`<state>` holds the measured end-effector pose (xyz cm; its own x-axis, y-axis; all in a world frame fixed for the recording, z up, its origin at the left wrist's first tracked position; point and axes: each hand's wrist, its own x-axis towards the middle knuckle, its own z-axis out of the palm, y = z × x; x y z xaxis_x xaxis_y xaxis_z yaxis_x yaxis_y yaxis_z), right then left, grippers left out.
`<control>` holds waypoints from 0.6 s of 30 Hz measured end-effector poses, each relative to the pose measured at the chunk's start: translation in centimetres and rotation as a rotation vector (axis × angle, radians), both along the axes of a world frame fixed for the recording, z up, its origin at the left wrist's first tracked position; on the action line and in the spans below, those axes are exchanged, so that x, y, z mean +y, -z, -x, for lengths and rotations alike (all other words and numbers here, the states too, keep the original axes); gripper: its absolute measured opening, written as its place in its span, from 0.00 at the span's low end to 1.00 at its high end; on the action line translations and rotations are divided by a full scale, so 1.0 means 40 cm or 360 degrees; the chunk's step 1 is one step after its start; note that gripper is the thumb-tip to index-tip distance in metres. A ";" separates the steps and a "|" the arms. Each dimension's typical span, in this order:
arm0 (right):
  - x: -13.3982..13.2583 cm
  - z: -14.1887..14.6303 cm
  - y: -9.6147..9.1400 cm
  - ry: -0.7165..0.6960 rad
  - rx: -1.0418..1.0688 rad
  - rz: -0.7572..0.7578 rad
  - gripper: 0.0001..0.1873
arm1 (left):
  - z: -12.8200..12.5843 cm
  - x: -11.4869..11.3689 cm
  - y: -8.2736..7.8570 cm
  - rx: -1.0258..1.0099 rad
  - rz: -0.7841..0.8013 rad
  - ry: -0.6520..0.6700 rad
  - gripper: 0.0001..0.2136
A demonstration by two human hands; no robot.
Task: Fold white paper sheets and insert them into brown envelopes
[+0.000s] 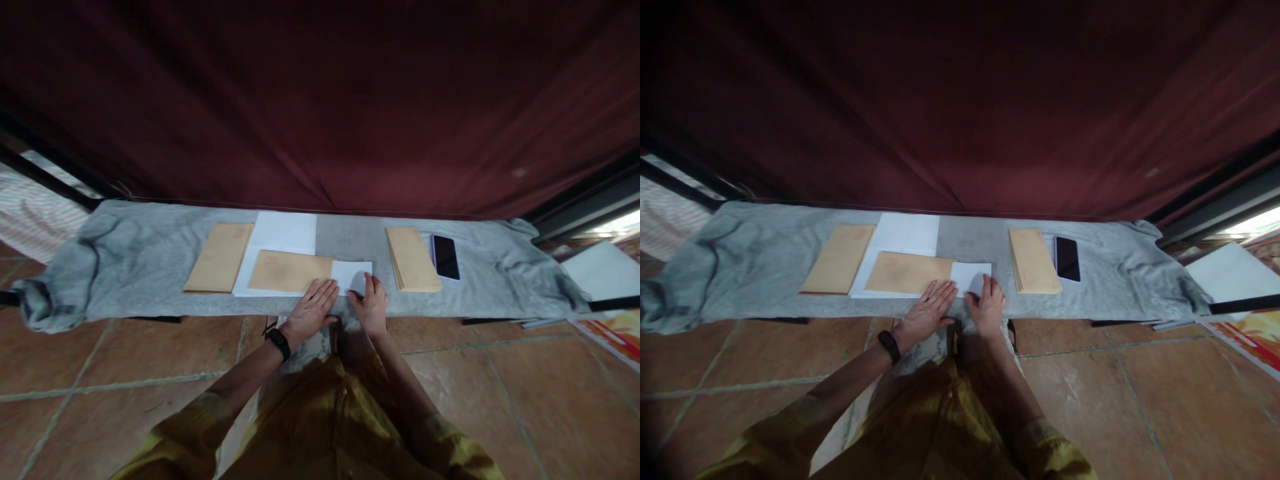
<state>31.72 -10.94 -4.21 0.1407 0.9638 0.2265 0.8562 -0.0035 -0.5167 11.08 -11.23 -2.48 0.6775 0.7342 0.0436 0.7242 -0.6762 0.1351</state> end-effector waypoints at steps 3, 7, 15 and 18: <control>0.001 -0.012 0.003 -0.0028 0.0060 -0.0037 0.32 | 0.006 -0.001 0.001 -0.0005 -0.0011 0.0006 0.36; 0.003 -0.030 0.014 -0.0093 0.0134 -0.0125 0.30 | 0.019 -0.003 -0.001 -0.0001 -0.0043 0.0011 0.35; 0.010 -0.046 0.033 -0.0132 0.0258 -0.0222 0.29 | 0.043 -0.011 0.000 -0.0041 -0.0108 -0.0031 0.34; 0.014 -0.049 0.040 -0.0115 0.0311 -0.0234 0.30 | 0.059 -0.004 -0.004 -0.0133 -0.0107 -0.0119 0.34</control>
